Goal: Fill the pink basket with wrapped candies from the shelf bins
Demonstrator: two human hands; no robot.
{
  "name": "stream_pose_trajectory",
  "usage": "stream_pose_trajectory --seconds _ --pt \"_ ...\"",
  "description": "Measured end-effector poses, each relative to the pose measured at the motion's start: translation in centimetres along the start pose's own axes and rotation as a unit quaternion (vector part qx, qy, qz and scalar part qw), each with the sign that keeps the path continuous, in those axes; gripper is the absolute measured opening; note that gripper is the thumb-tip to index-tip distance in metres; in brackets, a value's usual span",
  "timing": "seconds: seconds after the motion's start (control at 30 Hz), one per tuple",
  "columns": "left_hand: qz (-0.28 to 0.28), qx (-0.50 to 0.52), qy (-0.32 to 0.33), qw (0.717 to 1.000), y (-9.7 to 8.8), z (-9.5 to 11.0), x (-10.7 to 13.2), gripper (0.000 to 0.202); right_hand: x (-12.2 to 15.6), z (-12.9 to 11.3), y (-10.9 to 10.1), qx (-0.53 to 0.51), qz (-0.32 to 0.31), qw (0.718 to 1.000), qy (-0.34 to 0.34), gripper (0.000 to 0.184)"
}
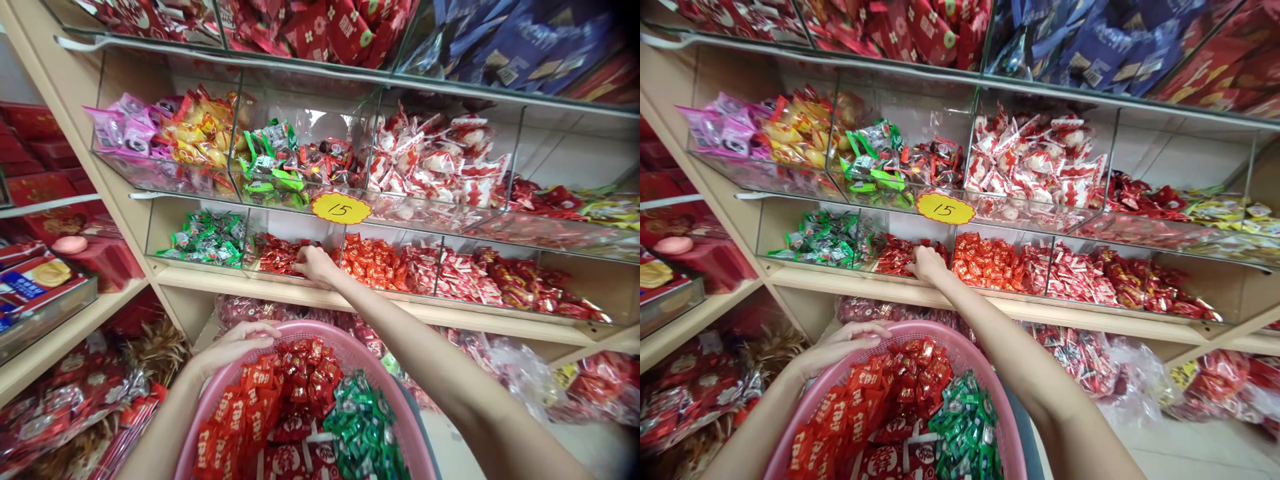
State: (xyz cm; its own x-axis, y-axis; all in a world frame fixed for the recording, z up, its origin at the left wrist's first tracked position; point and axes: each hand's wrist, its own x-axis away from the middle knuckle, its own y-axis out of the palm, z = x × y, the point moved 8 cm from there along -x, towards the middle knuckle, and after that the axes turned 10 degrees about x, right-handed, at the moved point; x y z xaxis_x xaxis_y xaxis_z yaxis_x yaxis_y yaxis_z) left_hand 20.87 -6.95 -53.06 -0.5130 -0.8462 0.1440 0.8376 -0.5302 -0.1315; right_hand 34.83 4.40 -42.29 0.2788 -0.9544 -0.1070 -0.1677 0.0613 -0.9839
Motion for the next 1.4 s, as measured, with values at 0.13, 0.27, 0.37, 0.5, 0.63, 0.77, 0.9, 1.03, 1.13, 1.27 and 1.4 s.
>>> stream_pose_trajectory --seconds 0.13,0.27,0.37,0.5,0.63,0.77,0.9,1.03,1.13,1.27,1.4 --pt "-0.003 -0.002 -0.003 1.000 -0.2 -0.2 0.0 0.031 -1.1 0.1 1.9 0.004 -0.075 0.997 0.033 0.041" --pt "-0.005 0.008 -0.006 1.000 -0.3 -0.5 -0.1 0.029 -1.1 0.3 1.7 -0.008 -0.047 0.998 0.031 0.038" --pt "-0.008 0.007 -0.002 1.000 -0.2 -0.5 -0.2 0.029 -0.5 0.5 1.0 -0.013 -0.021 0.999 0.022 0.034" --pt "-0.007 -0.005 0.003 1.000 -0.1 -0.2 -0.2 0.029 0.7 0.6 -0.5 -0.007 0.037 0.999 -0.001 0.033" --pt "-0.003 0.002 -0.003 1.000 0.0 0.0 -0.1 0.028 1.1 0.8 -0.8 -0.052 0.074 0.996 -0.019 0.028" --pt "-0.003 0.006 -0.004 1.000 0.1 -0.1 -0.1 0.028 1.3 1.1 -1.4 -0.181 0.139 0.972 -0.050 0.028" --pt "-0.003 0.005 -0.003 1.000 0.0 -0.1 -0.1 0.029 3.4 0.6 -1.5 -0.382 0.163 0.906 -0.084 0.027" --pt "-0.006 0.005 0.007 1.000 0.2 0.1 -0.3 0.029 7.0 -1.3 2.5 -0.590 0.013 0.805 -0.055 0.035" --pt "-0.007 0.042 0.028 0.999 0.4 0.0 -0.6 0.038 9.9 -2.8 6.8 -0.658 -0.103 0.746 0.005 0.039" --pt "0.009 0.101 0.065 0.993 0.3 0.0 -0.8 0.062 11.8 -3.5 11.1 -0.718 -0.181 0.666 0.095 0.035" --pt "0.025 0.061 0.065 0.996 0.0 0.3 -0.8 0.038 12.2 -3.8 12.5 -0.743 -0.226 0.615 0.139 0.022"
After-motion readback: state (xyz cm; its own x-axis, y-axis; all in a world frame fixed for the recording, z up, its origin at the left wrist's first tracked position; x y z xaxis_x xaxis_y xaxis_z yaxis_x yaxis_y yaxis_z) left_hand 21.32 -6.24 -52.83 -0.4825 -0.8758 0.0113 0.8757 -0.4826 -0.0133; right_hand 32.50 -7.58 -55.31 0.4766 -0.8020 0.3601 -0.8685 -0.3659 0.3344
